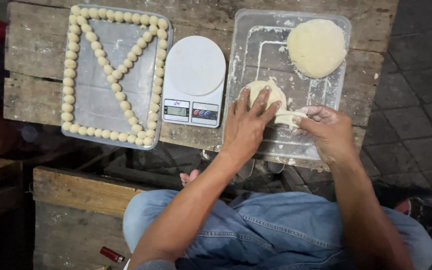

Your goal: Portioning, weighing, and rolling dough into small uniform balls and arranging them on a tray.

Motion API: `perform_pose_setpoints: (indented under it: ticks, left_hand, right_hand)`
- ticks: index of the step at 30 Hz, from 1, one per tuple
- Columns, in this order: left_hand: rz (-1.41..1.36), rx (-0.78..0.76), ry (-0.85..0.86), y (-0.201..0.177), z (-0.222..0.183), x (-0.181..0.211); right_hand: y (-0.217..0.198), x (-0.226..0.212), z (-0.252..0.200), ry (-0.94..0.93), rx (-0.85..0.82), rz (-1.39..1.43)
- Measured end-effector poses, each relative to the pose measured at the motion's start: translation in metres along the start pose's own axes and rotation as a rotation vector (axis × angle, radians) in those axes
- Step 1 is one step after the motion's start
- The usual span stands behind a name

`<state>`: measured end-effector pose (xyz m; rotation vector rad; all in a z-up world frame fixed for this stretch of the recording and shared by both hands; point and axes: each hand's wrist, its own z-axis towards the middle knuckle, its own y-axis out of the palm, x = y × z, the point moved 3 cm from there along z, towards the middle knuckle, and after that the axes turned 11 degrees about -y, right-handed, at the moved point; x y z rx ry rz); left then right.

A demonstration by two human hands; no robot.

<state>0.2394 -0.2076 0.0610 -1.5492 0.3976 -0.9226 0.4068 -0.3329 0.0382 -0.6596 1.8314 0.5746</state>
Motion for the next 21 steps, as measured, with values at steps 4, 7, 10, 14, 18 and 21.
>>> perform_pose_setpoints:
  ticks: [4,7,10,14,18,21]
  left_hand:
    - [-0.024,-0.022,-0.024,0.003,0.001,-0.002]
    - [-0.065,-0.067,-0.032,-0.002,0.003,-0.003]
    - [-0.147,-0.073,-0.060,-0.004,0.003,0.002]
    - [-0.528,0.195,0.011,-0.039,0.007,0.012]
    - [-0.651,0.323,0.018,-0.025,0.003,0.010]
    - [-0.619,0.343,-0.034,-0.019,0.002,0.009]
  right_hand:
    - [-0.005,-0.027,-0.009,-0.057,0.045,0.164]
    - [-0.012,-0.047,-0.009,-0.157,0.118,0.232]
    - [-0.013,-0.043,-0.006,-0.211,0.121,0.287]
    - [0.008,-0.042,-0.010,-0.152,-0.218,0.470]
    - [0.004,-0.007,-0.002,-0.105,-0.325,0.514]
    - [0.017,-0.016,-0.014,-0.083,-0.488,0.421]
